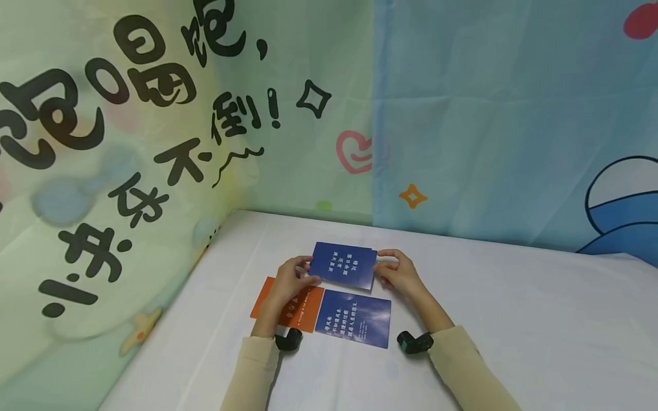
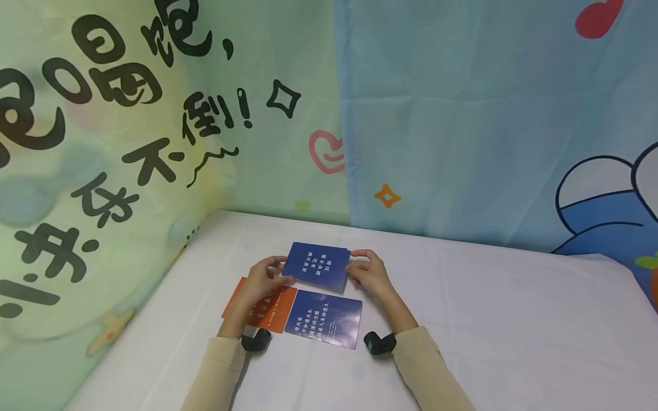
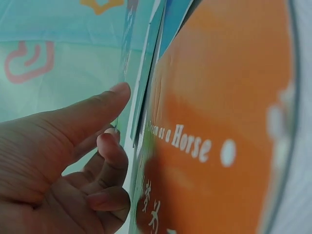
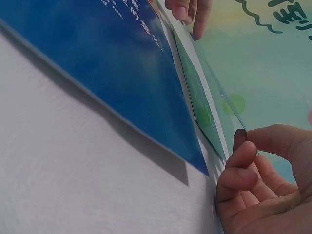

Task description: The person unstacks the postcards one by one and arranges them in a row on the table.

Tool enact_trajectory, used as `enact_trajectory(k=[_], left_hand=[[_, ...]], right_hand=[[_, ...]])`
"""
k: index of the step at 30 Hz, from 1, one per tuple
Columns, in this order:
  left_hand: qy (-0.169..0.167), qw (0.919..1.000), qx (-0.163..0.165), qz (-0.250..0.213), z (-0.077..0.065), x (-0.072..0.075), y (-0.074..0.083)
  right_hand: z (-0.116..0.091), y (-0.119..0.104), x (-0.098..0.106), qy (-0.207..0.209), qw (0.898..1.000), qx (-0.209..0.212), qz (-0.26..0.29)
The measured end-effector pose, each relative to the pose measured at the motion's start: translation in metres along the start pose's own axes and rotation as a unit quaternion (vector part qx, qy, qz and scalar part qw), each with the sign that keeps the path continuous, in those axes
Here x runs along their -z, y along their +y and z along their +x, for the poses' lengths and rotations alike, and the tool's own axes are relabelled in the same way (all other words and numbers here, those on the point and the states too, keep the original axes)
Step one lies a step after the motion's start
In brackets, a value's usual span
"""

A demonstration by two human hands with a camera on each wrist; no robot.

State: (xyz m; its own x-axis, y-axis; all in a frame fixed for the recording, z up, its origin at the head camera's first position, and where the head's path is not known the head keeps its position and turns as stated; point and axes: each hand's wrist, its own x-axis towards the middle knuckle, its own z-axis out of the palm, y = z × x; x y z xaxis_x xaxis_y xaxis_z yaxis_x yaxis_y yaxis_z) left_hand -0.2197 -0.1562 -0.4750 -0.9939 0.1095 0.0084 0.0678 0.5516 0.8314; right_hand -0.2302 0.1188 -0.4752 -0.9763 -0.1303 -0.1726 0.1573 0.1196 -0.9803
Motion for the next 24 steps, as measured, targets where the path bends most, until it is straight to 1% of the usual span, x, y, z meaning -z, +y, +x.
enact_trajectory(k=[3,8,10,15,18,24], left_hand=[[-0.009,0.9999,-0.005,-0.004,0.0,-0.001,0.0],[-0.015,0.9999,-0.003,-0.008,0.0,-0.002,0.002],[-0.022,0.9996,0.003,-0.018,-0.001,-0.002,0.004],[-0.047,0.9976,0.002,-0.05,-0.002,-0.002,0.007],[-0.055,0.997,-0.007,-0.055,-0.002,-0.002,0.008],[-0.055,0.9967,-0.025,-0.054,-0.001,-0.004,0.01]], right_hand=[[-0.001,0.001,0.002,0.0,1.0,0.0,0.003],[-0.002,0.001,0.006,-0.007,1.0,0.02,0.017],[-0.004,0.0,0.008,-0.008,0.999,0.025,0.021],[-0.007,-0.001,0.012,-0.004,0.999,0.031,0.028],[-0.009,-0.001,0.013,-0.003,0.999,0.035,0.03],[-0.013,-0.003,0.016,0.001,0.999,0.039,0.027]])
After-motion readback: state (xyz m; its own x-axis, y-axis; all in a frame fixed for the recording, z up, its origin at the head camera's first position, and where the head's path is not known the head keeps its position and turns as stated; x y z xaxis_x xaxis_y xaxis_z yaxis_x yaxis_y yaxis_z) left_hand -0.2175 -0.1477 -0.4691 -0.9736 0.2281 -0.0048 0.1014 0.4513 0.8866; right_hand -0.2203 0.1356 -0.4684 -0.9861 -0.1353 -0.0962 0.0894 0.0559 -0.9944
